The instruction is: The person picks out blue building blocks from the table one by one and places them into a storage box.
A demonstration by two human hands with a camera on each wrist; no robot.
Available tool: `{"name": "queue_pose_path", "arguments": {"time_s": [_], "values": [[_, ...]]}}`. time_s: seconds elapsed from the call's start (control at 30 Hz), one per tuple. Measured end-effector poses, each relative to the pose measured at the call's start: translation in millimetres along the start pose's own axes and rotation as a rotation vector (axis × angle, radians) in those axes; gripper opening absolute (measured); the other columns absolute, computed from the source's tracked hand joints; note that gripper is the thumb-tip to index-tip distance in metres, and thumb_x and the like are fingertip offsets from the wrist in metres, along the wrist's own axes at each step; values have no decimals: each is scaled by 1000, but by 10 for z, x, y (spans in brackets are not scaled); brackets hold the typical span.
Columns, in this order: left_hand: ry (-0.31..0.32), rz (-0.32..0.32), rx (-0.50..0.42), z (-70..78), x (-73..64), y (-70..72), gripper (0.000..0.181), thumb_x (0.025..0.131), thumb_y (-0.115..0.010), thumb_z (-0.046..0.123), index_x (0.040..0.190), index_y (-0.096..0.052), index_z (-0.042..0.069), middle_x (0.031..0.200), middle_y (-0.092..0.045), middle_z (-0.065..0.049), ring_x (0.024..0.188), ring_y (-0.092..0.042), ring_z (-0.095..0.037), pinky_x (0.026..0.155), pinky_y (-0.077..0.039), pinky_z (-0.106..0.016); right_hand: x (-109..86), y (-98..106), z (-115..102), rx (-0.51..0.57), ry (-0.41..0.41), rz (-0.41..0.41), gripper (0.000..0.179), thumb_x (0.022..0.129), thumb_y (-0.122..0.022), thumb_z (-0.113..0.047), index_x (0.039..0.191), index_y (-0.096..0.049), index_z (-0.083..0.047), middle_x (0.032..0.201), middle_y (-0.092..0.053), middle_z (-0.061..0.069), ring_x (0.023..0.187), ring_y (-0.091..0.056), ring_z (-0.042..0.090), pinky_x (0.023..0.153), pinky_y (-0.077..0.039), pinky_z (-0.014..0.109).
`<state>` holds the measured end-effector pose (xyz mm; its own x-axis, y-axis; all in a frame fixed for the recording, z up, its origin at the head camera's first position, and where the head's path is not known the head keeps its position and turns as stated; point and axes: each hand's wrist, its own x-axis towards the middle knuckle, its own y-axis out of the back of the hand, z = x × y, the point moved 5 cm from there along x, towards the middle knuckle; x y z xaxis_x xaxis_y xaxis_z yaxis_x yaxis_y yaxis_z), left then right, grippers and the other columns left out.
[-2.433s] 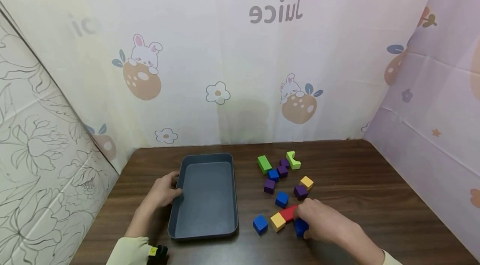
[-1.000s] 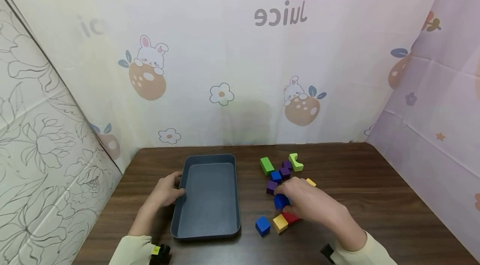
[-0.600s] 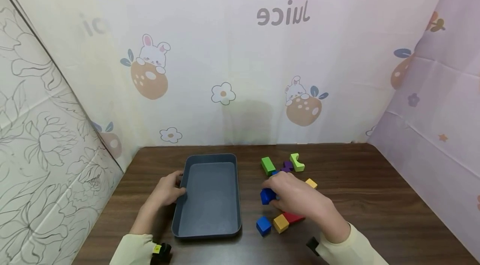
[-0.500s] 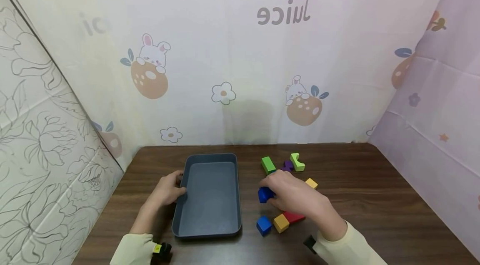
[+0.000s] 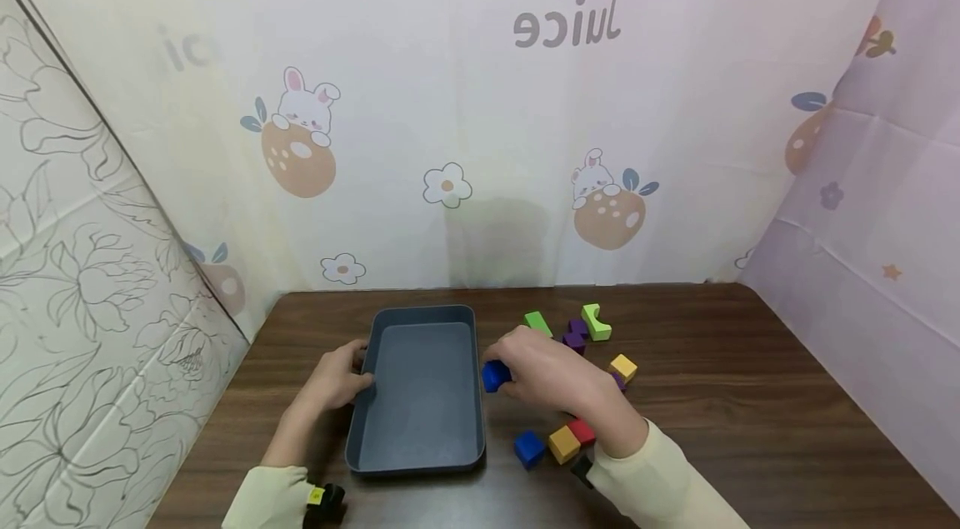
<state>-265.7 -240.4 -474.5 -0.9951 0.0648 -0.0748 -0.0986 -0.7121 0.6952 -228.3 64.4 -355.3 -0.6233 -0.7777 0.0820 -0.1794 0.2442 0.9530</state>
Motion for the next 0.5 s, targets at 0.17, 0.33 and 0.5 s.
{"name": "queue_pose_path", "arguments": {"time_s": [0.17,0.33,0.5], "values": [[2,0,-4,21,-1,3,60,92,-72,-3,147,-51,-10,108,-71,-22,79,-72,-25,55,-63,-35,143,-42,-63,-5,-8,-21,22,87,-87,-7,107,-80,-6,92,-75,-4,73,-59,3,66,-54,18],[7,-1,-8,41,-9,11,58,92,-72,-3,146,-52,-9,109,-70,-22,81,-72,-26,56,-63,-36,245,-63,-145,-8,-9,-25,20,87,-87,-9,106,-79,-7,90,-73,-5,75,-60,4,67,-55,20],[8,-2,-11,48,-27,13,57,92,-72,-3,146,-53,-9,107,-70,-19,81,-72,-25,57,-64,-36,348,-98,-229,-3,-5,-37,19,88,-87,-10,106,-79,-9,91,-73,-6,76,-59,3,67,-54,18]]}}
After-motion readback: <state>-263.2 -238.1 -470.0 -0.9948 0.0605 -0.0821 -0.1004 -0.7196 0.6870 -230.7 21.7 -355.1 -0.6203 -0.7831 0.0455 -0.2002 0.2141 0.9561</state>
